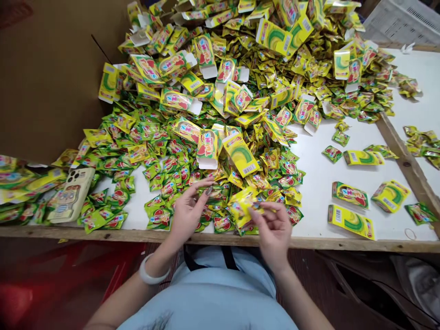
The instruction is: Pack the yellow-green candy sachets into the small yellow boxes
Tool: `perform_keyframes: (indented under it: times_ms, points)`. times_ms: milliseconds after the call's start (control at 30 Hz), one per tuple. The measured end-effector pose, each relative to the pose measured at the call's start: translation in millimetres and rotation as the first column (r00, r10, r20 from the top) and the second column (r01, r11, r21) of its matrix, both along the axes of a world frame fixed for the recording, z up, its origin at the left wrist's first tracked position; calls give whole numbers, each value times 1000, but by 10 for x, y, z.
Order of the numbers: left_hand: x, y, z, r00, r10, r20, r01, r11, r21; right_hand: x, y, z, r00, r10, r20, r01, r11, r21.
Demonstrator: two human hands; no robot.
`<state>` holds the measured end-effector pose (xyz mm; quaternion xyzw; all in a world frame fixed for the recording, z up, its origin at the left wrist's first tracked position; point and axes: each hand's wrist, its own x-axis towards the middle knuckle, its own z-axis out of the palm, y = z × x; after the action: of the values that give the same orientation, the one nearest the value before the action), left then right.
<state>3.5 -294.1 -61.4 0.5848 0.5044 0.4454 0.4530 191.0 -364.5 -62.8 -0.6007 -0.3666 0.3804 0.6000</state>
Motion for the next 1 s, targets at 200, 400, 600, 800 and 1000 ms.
perform_keyframes:
  times_ms: [200,400,600,800,1000]
  points:
    - [409,-226,18,938,90,334,-15,975,-220,-597,120,-223,997,-56,55,48,990,132]
    - [408,-222,21,895,129,428,-17,966,-258,-512,114,-205,986,27,162,-54,985,166]
    - [298,-293,91,958,-105,268,116,993,-25,-196,265,-19,896,419,145,-432,899,73]
    - [-185,591,426,927,-42,-373,268,769,580,257,253,-99,845,381,375,-424,905,35]
    - [-367,1724,678,168,-163,-972,866,496,67,664,164,-433,596,238,767,-360,933,-9]
